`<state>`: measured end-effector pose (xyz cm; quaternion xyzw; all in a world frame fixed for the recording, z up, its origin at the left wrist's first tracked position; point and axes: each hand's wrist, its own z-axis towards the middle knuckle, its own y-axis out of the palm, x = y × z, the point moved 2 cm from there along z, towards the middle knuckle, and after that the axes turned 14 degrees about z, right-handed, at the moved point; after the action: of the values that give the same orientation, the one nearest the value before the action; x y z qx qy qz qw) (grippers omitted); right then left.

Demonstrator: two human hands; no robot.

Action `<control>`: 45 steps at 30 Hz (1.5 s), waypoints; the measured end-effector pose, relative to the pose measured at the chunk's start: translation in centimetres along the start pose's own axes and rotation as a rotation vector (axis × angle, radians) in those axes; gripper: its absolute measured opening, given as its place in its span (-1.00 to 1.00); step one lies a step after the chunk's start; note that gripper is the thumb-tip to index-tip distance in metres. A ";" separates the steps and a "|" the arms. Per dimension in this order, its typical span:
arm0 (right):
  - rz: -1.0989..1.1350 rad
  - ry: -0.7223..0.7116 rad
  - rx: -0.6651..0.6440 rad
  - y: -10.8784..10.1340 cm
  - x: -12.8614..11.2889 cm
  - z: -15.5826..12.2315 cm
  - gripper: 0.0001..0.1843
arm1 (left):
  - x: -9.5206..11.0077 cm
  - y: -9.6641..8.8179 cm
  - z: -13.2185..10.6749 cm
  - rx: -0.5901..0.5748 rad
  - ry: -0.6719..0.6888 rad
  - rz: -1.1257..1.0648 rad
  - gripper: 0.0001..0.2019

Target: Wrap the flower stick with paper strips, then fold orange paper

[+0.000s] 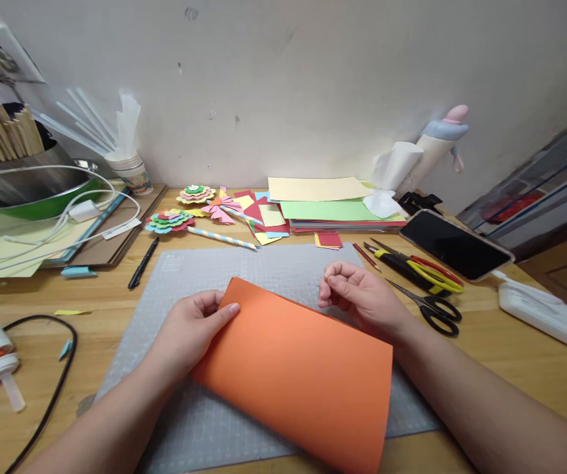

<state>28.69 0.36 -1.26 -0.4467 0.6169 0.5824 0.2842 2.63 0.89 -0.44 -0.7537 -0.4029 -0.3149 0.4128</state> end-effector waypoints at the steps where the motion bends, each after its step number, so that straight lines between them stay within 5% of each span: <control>1: -0.018 -0.001 -0.006 0.0 0.0 0.0 -0.68 | -0.1 0.0 0.0 -0.005 -0.001 -0.002 -0.61; 8: -0.136 -0.017 -0.035 -0.1 0.3 -0.1 -0.80 | -0.1 -0.1 0.1 0.035 0.050 0.140 -0.68; 13: -0.242 0.015 -0.139 0.4 -0.8 -0.6 -0.58 | 0.0 -0.3 -0.2 0.127 0.095 0.345 -0.66; 18: -0.637 -0.403 0.016 1.2 -2.8 -4.1 -0.53 | 0.2 -0.7 -0.4 0.268 0.136 0.540 -0.46; 19: -0.724 -0.441 -0.033 1.8 -2.9 -5.1 -0.47 | 0.1 -0.6 -0.4 0.263 0.133 0.539 -0.44; 22: -0.949 -0.200 -0.352 3.5 -2.1 -7.2 -0.31 | -0.4 0.0 -0.1 0.162 0.103 0.449 -0.41; 25: -1.087 0.087 -0.500 4.3 -0.5 -7.2 -0.14 | -1.0 0.5 0.0 0.163 0.165 0.549 -0.50; 28: -1.040 0.157 -0.534 4.6 1.1 -5.6 -0.15 | -0.8 0.8 -0.4 0.421 0.421 0.865 -0.60; 30: -0.901 0.132 -0.511 4.4 2.0 -4.4 -0.27 | -0.5 1.2 -0.9 0.491 0.605 0.962 -0.69; 34: -0.616 0.154 -0.462 3.7 2.8 -3.4 -0.41 | 0.0 1.9 -1.5 0.384 0.817 0.945 -0.90; 45: -0.500 0.186 -0.495 3.7 2.2 -3.3 -0.48 | 0.6 2.1 -1.9 0.364 0.941 0.890 -0.92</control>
<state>24.97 -3.60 -0.95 -0.6898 0.3524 0.5835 0.2439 4.49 -1.31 0.14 -0.5488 0.1223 -0.3365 0.7554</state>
